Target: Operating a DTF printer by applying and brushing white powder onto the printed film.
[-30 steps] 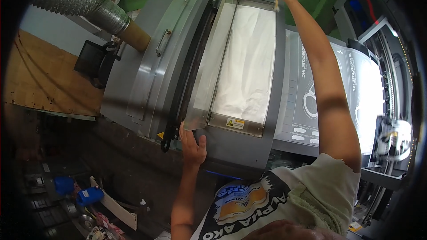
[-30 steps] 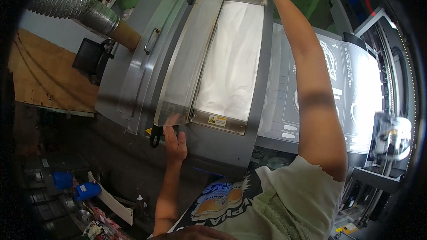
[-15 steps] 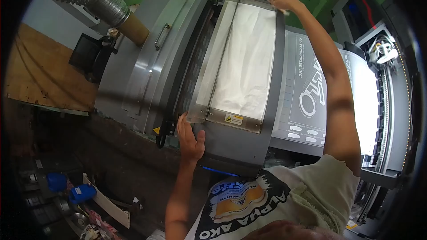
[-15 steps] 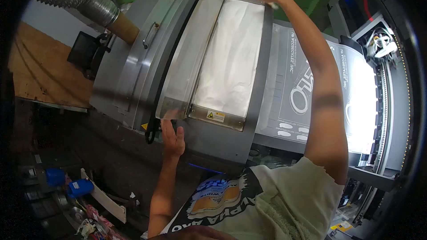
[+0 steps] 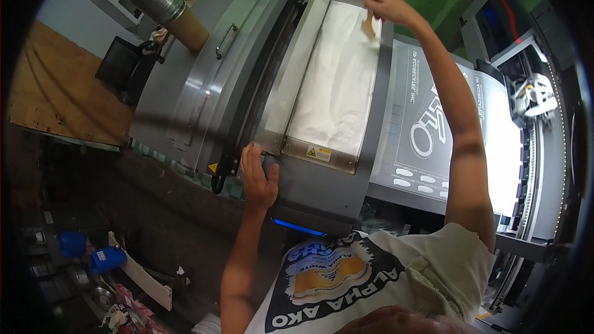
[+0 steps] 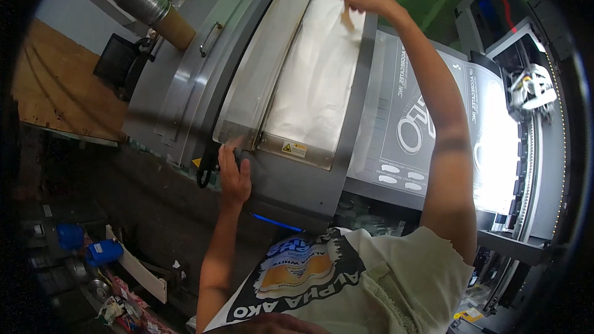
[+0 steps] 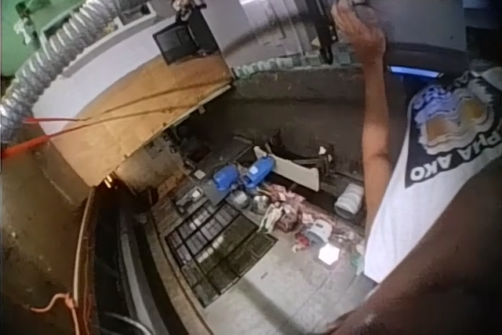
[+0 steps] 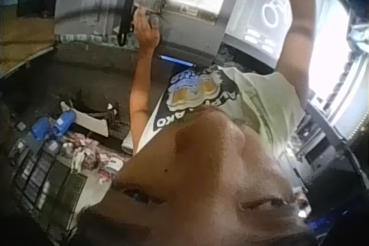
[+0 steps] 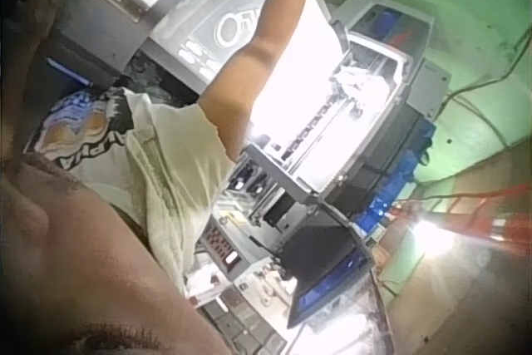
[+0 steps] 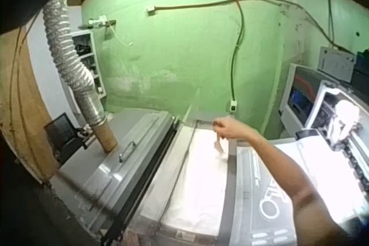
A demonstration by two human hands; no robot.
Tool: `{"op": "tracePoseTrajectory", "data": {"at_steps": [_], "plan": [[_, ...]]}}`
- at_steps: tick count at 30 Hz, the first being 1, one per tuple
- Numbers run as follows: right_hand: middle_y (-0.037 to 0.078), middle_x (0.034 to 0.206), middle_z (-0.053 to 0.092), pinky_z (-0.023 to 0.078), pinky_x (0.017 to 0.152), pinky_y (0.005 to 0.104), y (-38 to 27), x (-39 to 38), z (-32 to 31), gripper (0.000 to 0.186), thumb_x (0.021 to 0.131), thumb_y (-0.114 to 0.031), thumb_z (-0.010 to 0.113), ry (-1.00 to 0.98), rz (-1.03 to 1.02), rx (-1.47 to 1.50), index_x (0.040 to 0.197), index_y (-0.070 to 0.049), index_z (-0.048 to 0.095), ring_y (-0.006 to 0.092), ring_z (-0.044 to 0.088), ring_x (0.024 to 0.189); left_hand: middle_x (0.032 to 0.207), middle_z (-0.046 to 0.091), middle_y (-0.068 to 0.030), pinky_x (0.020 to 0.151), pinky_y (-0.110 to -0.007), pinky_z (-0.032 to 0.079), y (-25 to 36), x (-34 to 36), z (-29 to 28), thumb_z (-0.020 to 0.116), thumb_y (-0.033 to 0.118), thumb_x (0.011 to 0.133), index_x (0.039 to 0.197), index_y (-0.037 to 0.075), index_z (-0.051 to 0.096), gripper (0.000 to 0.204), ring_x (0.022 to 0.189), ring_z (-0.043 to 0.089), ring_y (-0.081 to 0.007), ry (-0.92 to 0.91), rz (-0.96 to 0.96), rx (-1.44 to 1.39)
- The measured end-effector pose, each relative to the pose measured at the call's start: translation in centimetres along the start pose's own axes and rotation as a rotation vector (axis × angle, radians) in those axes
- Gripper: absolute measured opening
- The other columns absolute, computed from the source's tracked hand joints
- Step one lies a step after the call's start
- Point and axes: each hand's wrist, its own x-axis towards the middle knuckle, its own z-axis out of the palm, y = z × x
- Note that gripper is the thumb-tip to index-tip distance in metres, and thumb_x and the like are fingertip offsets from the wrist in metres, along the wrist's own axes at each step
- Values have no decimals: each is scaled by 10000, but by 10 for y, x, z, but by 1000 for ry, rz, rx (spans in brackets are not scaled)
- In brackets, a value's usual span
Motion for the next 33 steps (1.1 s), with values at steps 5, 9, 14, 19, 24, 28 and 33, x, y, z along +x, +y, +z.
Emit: {"op": "tracePoseTrajectory", "data": {"at_steps": [5,9,14,19,24,28,33], "plan": [[220,835,695,536,742,485,64,1,-18,234,960,-246,521,380,-99,-772,969,-31,612,399,632,720,1408,513,-281,1169,-577,284,14,16,3,504,497,1057,1416,-30,486,639,1381,420,-482,20,62,-74],[114,718,664,495,573,378,-7,-50,28,283,1014,-297,572,373,-124,89,956,-24,616,213,613,580,1412,516,-268,1170,-565,288,21,14,-3,502,483,1059,1436,-17,484,626,1377,426,-469,48,52,-78],[21,670,608,406,484,247,5,-144,18,247,1060,-284,585,563,-146,502,971,-61,642,83,532,525,1436,501,-258,1182,-518,294,23,14,-7,528,491,1048,1468,12,465,640,1390,433,-423,43,38,-165],[58,711,585,421,492,247,35,-273,67,303,1052,-321,600,577,36,640,993,-24,602,114,540,535,1505,474,-240,1201,-486,302,49,40,-26,590,500,1017,1509,29,437,697,1413,441,-375,258,201,-451],[46,705,562,404,480,246,41,-398,113,226,1045,-261,605,792,128,730,993,-42,596,115,525,534,1557,490,-188,1187,-469,351,95,99,-85,647,412,1006,1500,69,488,622,1386,491,-355,160,527,-330],[37,729,579,420,447,230,38,-477,140,189,1062,-222,579,1028,187,793,1022,-39,601,87,573,577,1420,642,-87,1153,-457,395,86,127,-80,691,198,974,1310,96,653,353,1347,532,-332,-32,715,-262],[26,783,573,396,466,223,-34,-522,192,184,1024,-249,638,1241,209,541,986,-69,645,77,543,564,1264,724,-58,1127,-446,397,89,130,-64,769,198,920,996,104,712,134,1312,560,-316,-128,771,-449]]}}
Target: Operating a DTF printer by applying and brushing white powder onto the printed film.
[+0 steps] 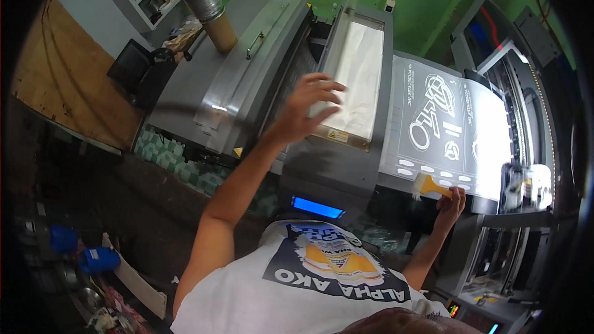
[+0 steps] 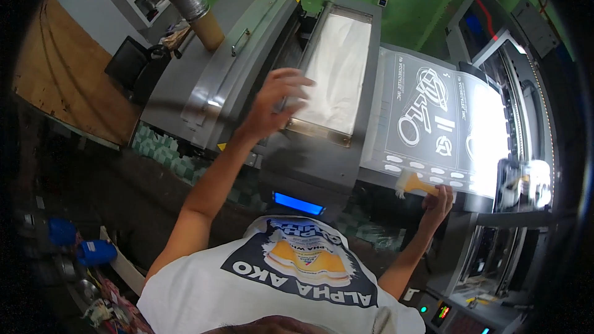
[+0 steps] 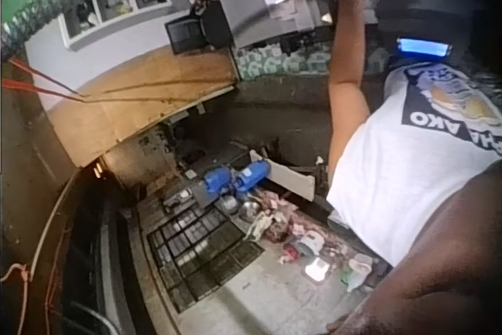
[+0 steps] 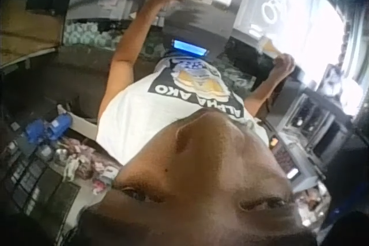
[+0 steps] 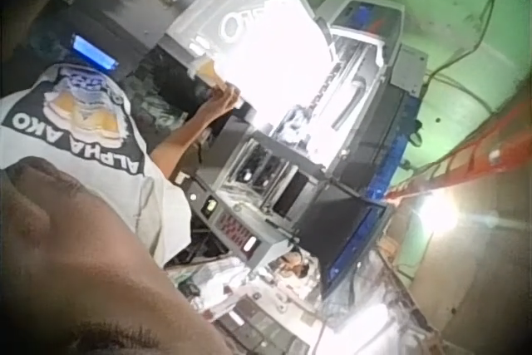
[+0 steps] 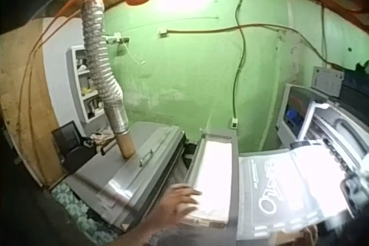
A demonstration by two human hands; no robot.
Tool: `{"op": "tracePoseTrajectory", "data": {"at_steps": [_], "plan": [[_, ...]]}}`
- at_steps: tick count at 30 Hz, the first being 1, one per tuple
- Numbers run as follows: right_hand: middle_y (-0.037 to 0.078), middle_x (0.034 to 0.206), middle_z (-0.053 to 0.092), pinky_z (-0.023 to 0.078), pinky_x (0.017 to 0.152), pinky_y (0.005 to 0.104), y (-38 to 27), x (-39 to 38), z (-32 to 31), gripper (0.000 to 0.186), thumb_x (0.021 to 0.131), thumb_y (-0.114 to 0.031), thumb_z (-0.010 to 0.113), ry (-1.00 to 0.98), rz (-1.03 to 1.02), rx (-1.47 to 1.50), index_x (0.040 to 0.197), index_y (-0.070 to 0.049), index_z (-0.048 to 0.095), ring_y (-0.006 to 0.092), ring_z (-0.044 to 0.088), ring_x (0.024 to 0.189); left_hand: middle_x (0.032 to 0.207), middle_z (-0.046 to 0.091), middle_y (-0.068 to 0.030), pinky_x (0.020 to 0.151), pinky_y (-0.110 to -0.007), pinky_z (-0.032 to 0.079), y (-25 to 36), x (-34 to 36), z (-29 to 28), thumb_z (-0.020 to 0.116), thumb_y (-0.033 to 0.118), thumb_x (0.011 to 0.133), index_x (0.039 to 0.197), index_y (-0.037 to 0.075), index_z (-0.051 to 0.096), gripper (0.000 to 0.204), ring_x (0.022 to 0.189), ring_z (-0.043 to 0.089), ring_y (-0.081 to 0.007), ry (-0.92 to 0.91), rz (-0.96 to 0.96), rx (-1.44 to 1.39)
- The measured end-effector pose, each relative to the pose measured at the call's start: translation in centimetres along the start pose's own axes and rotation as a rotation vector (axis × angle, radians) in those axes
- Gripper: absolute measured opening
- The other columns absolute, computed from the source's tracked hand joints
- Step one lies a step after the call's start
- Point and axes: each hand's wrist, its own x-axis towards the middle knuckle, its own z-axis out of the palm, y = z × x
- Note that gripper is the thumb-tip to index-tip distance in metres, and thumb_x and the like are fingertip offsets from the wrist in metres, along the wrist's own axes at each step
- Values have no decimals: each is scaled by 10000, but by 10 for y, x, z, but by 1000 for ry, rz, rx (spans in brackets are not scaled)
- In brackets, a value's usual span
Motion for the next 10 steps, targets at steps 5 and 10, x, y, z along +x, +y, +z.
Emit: {"op": "tracePoseTrajectory", "data": {"at_steps": [5,10], "plan": [[-15,675,571,384,466,231,-16,-78,19,220,1045,-274,640,24,196,-74,953,-74,635,52,505,530,1133,709,-2,1102,-463,438,4,14,60,789,204,895,972,122,691,149,1239,571,-283,-204,230,-62],[1,656,593,409,485,219,-38,-153,17,267,1080,-308,588,18,149,-372,959,-76,639,41,526,538,1266,682,-11,1108,-530,428,3,0,95,741,291,933,1097,156,711,215,1323,512,-309,-671,266,226]]}}
